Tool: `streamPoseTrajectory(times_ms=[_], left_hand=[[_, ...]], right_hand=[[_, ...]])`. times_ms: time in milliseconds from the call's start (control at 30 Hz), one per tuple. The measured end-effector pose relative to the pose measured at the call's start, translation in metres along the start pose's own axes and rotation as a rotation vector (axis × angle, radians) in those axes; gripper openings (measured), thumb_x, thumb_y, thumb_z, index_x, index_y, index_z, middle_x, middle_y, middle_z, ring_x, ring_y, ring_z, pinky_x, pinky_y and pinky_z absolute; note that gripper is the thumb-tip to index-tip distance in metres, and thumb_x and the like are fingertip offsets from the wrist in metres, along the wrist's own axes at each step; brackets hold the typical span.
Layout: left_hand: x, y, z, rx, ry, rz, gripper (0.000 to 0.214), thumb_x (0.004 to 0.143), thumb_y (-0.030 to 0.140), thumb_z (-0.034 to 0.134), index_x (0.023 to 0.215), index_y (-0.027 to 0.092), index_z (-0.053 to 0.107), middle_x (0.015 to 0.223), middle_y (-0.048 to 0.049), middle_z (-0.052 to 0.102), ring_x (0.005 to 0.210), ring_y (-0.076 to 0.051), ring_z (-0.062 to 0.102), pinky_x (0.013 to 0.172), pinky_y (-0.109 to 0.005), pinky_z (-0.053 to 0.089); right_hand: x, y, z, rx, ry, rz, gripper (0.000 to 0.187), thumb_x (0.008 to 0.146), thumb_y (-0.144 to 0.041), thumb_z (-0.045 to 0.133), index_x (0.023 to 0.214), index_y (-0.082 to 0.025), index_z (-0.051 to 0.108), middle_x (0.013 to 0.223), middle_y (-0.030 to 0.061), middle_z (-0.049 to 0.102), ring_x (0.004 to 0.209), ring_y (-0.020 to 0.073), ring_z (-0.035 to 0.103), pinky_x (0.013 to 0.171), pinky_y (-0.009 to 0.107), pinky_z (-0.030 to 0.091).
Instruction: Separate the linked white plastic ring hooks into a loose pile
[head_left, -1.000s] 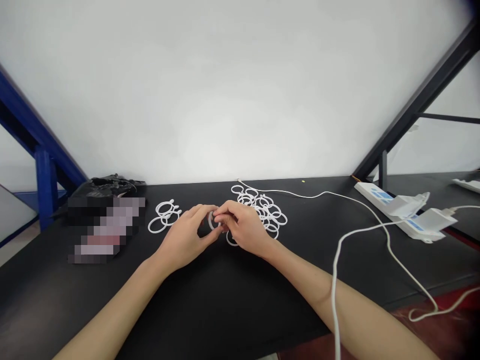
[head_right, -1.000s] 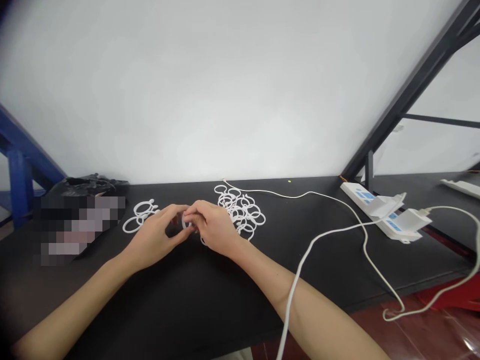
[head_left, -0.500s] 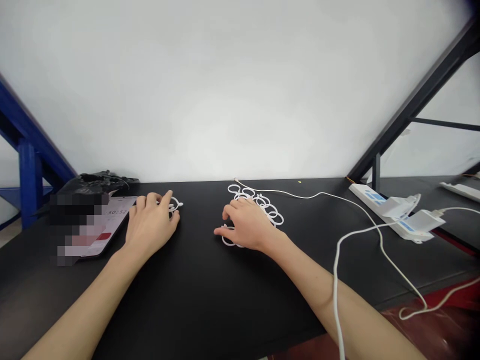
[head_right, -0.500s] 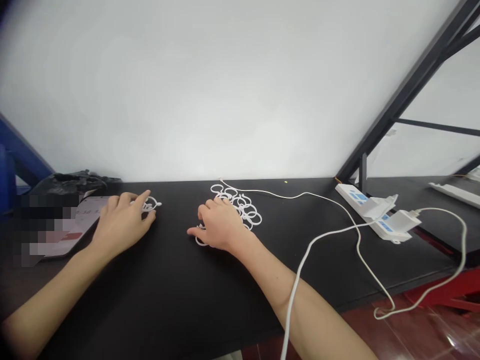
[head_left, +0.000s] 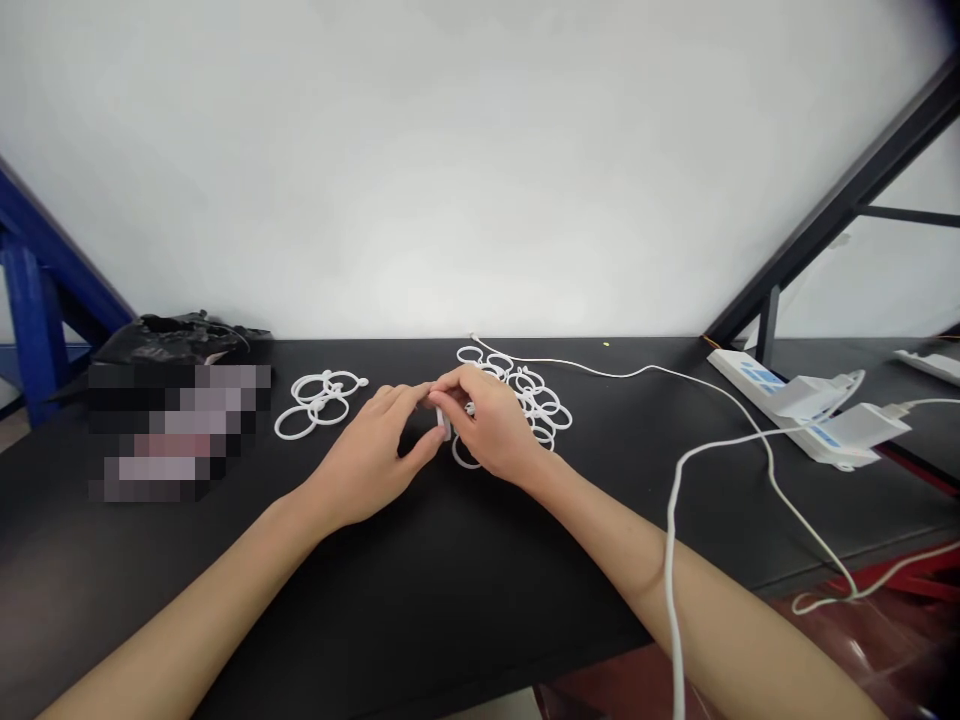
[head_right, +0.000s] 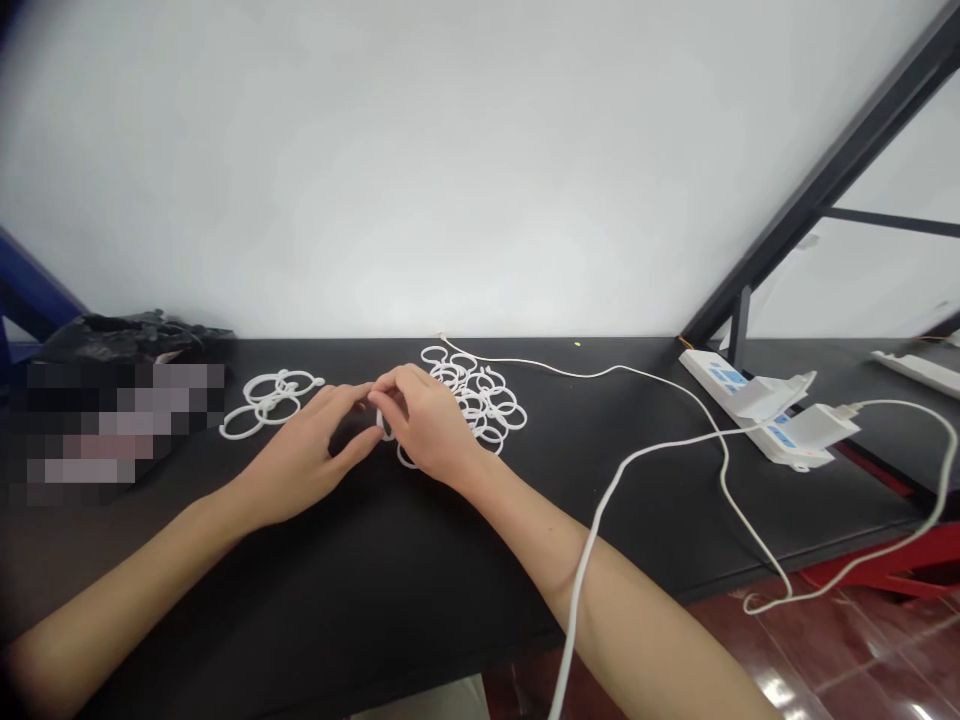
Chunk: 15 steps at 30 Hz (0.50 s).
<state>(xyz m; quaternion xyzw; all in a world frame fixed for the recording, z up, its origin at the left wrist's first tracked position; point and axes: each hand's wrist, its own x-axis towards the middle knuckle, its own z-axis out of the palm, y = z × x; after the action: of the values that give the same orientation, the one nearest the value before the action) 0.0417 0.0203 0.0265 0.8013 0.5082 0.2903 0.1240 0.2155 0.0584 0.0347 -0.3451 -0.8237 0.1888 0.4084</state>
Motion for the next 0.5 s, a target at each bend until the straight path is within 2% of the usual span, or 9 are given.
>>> streamPoseTrajectory(times_ms=[133,233,333,500], left_hand=[[0.0018,0.0004,-0.0013,-0.060,0.014,-0.054,0.041,0.092,0.046,0.052,0.127,0.024,0.053,0.107,-0.0051,0.064,0.100,-0.024,0.058,0.085,-0.039,0.049],[0.0040,-0.0025,-0.0006,-0.058,0.026,-0.045,0.035,0.090,0.043,0.057,0.120,0.024,0.057,0.102,-0.0034,0.063,0.096,-0.022,0.058,0.081,-0.036,0.049],[0.0049,-0.0044,0.0001,-0.045,0.044,-0.004,0.029,0.088,0.040,0.060,0.111,0.023,0.059,0.099,-0.0031,0.062,0.096,-0.022,0.056,0.079,-0.035,0.049],[0.0041,-0.0053,-0.0048,-0.046,0.105,0.031,0.031,0.086,0.036,0.061,0.113,0.022,0.058,0.102,-0.0035,0.061,0.097,-0.021,0.056,0.082,-0.035,0.048]], right_hand=[[-0.0012,-0.0013,0.0033,0.119,0.048,0.008,0.007,0.095,-0.025,0.054,0.097,-0.021,0.059,0.092,0.0009,0.068,0.082,0.0123,0.064,0.078,0.028,0.051],[-0.0018,-0.0021,0.0041,0.089,0.033,-0.023,0.009,0.094,-0.025,0.056,0.101,-0.021,0.061,0.096,0.0023,0.065,0.083,0.0129,0.062,0.079,0.029,0.052],[-0.0019,-0.0015,0.0040,0.020,0.020,-0.029,0.009,0.092,-0.030,0.061,0.091,-0.021,0.064,0.092,0.0021,0.061,0.077,0.0124,0.058,0.075,0.028,0.050],[-0.0005,-0.0033,0.0016,0.053,0.046,0.093,0.013,0.091,-0.034,0.062,0.089,-0.022,0.063,0.078,-0.0013,0.062,0.068,0.0113,0.055,0.065,0.025,0.045]])
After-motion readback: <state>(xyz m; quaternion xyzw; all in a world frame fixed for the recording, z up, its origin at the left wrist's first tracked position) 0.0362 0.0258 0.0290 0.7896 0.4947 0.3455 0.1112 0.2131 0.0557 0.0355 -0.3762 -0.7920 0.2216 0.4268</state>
